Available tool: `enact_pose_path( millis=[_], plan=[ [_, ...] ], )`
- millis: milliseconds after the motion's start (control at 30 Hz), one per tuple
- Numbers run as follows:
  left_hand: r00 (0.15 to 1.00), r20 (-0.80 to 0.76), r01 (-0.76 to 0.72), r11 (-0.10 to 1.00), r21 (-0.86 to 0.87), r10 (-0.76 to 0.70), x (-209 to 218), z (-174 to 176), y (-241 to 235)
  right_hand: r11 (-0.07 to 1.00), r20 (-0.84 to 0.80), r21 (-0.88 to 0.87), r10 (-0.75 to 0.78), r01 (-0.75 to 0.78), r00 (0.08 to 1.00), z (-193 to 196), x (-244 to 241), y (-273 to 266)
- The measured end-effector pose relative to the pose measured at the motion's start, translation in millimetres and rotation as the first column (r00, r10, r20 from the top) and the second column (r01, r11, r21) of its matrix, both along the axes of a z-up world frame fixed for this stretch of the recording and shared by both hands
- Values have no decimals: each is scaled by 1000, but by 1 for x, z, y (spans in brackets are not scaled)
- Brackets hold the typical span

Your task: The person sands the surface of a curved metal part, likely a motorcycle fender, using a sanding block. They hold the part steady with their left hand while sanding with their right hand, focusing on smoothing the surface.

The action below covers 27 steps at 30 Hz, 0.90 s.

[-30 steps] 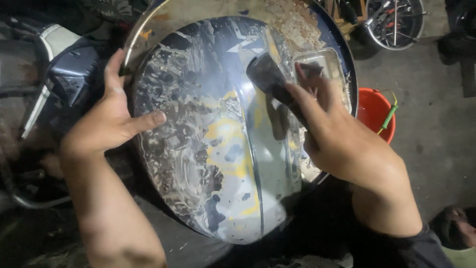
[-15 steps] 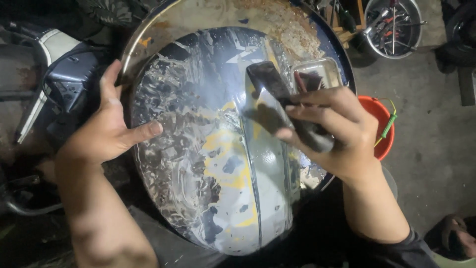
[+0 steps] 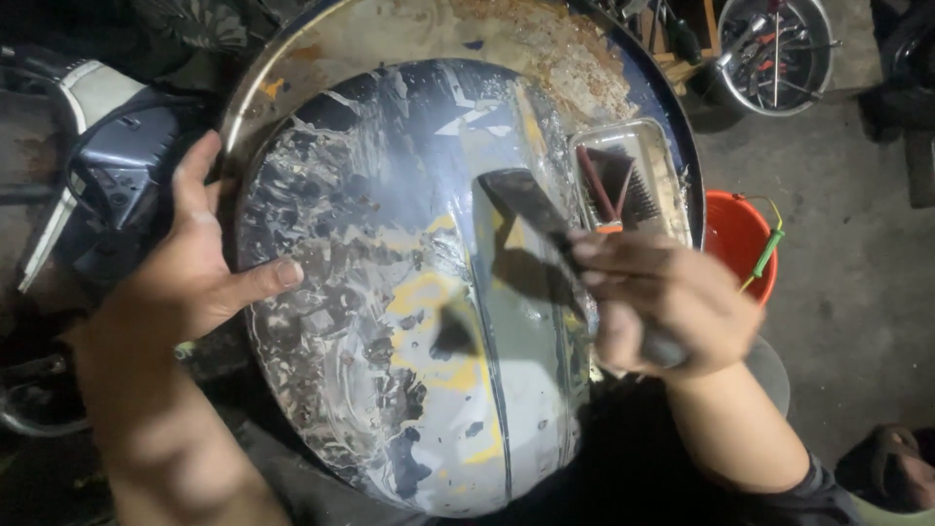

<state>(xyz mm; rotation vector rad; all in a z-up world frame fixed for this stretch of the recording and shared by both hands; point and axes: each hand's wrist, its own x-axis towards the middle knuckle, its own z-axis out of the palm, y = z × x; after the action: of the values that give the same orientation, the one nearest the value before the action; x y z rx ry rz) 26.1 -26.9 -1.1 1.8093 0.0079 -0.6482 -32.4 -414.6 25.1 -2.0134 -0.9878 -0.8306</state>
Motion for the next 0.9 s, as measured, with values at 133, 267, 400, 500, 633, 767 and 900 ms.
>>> enact_pose_path(
  millis=[133,267,400,500,633,767,900],
  plan=[
    [998,-22,-56,998,39,57,-4,11,-7,982,9,49,-185,184,983,1,2,-59],
    [1000,5,22,999,35,-22,-1,-4,3,952,-64,-115,-291,282,955,14,13,-88],
    [998,66,12,998,65,-16,-2,-8,4,915,-232,-338,-307,219,923,27,14,-97],
    [993,111,28,997,71,-36,-2,-13,8,871,-318,-457,-351,182,881,24,19,-106],
    [999,25,16,987,159,-21,0,-7,5,849,-412,-509,-386,142,825,11,28,-110],
    [998,68,10,995,101,-17,0,-16,9,809,-583,-576,-505,113,636,9,30,-110],
    [999,30,26,993,114,-29,1,-8,5,670,-669,-737,-707,-86,231,18,34,-104]
  ],
)
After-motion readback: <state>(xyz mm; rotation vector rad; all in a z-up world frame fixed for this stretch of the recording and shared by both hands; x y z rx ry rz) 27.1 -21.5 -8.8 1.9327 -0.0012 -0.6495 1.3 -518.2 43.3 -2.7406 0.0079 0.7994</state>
